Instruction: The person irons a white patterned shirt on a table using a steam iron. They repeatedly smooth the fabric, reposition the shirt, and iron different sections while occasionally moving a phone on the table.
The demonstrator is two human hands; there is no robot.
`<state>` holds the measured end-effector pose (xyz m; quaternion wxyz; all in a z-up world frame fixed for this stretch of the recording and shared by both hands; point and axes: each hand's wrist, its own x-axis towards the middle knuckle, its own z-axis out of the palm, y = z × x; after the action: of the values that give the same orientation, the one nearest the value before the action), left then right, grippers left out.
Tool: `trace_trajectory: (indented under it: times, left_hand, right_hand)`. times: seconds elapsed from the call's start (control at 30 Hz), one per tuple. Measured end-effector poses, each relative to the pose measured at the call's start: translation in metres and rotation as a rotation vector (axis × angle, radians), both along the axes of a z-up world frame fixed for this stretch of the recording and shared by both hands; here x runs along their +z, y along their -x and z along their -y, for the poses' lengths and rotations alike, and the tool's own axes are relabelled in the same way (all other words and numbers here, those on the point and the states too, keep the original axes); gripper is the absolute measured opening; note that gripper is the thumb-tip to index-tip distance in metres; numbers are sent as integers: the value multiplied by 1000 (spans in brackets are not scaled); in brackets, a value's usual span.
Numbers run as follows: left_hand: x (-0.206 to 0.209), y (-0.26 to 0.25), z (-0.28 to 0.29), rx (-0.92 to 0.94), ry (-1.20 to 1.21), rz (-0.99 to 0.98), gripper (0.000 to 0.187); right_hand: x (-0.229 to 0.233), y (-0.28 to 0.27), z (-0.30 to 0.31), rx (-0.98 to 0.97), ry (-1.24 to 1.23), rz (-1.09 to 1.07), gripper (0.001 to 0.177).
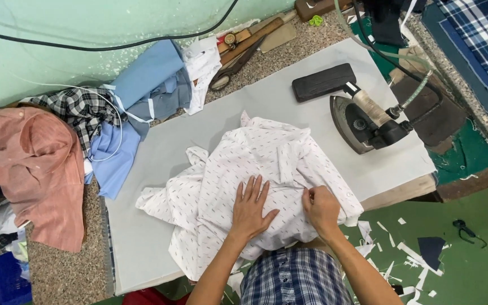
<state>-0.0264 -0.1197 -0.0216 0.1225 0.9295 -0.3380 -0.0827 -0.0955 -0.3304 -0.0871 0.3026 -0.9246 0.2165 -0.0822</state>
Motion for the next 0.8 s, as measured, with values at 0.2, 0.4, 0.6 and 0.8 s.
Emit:
trace_trajectory:
  times: [0.2, 0.4, 0.6, 0.8]
  left_hand:
    - [-2, -8, 3, 27, 41, 32, 82]
    - [-2, -44, 11, 24, -1, 11, 79]
    - [4, -34, 14, 59, 31, 66, 76]
    - [15, -35, 16, 74, 4, -63, 87]
  right_hand:
    - [-16, 14, -23, 88, 394, 321, 24]
    - [51, -6, -37, 206, 176, 192, 33]
    - [24, 3, -41, 203, 324, 312, 43]
    - [15, 10, -46, 252, 176, 120, 55]
